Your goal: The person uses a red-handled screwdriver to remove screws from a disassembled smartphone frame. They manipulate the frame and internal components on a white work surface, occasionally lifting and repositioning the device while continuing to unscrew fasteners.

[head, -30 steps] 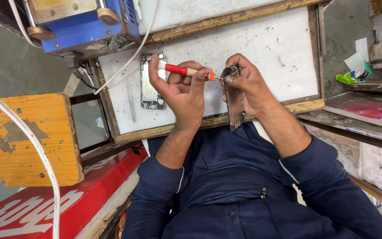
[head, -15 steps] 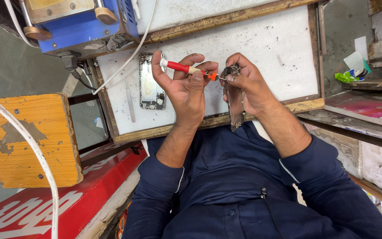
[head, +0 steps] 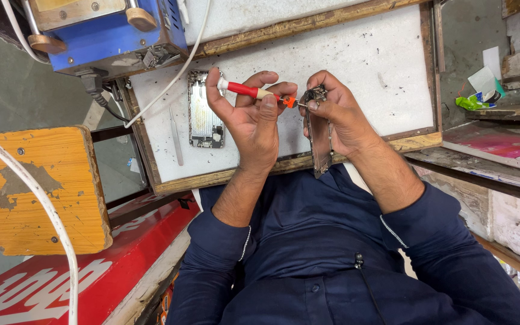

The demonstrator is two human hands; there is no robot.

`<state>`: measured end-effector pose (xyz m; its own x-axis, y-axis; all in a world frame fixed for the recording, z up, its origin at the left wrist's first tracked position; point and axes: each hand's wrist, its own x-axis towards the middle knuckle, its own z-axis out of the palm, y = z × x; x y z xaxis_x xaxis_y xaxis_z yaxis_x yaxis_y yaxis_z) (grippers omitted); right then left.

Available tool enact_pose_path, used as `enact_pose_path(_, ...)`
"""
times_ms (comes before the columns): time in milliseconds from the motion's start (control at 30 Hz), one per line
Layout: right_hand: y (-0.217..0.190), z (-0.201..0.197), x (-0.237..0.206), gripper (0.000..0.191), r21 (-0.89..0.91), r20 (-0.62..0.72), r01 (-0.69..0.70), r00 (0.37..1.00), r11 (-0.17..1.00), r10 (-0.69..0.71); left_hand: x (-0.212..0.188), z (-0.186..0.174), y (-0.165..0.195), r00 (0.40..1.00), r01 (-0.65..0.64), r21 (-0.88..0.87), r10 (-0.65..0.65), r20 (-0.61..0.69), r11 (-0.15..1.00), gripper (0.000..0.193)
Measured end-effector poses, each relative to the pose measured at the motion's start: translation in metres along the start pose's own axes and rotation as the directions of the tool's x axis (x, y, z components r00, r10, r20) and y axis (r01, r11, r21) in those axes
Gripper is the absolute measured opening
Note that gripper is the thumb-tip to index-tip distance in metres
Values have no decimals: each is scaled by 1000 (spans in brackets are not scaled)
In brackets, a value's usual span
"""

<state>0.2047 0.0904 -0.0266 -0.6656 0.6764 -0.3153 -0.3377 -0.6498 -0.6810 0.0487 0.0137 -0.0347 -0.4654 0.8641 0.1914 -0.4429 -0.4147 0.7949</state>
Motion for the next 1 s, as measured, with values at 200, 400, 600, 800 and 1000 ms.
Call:
enact_pose_path(200, 0, -1, 0, 33, 3, 1, -1, 1000, 1000, 1, 0, 1, 1, 1000, -17, 66, 18, -5, 998, 80)
enact_pose_path(400, 1, 0, 0, 32, -1, -3, 7, 1000, 1000, -7, -3, 1, 3, 999, -41, 139, 40, 11, 989, 80)
enact_pose_path(600, 0, 0, -1, 32, 2, -17, 3, 1000, 1000, -3, -4, 4, 4, 997, -79, 177, 75, 27, 981, 79)
enact_pose_path(800, 1, 0, 0, 33, -23, -26, 10, 1000, 1000, -11, -7, 7, 8, 992, -125, 266, 114, 53, 956, 73)
enact_pose_path(1000, 0, 0, -1, 33, -23, -36, 13, 999, 1000, -14, -6, 9, 10, 948, -304, 378, 240, 207, 875, 71)
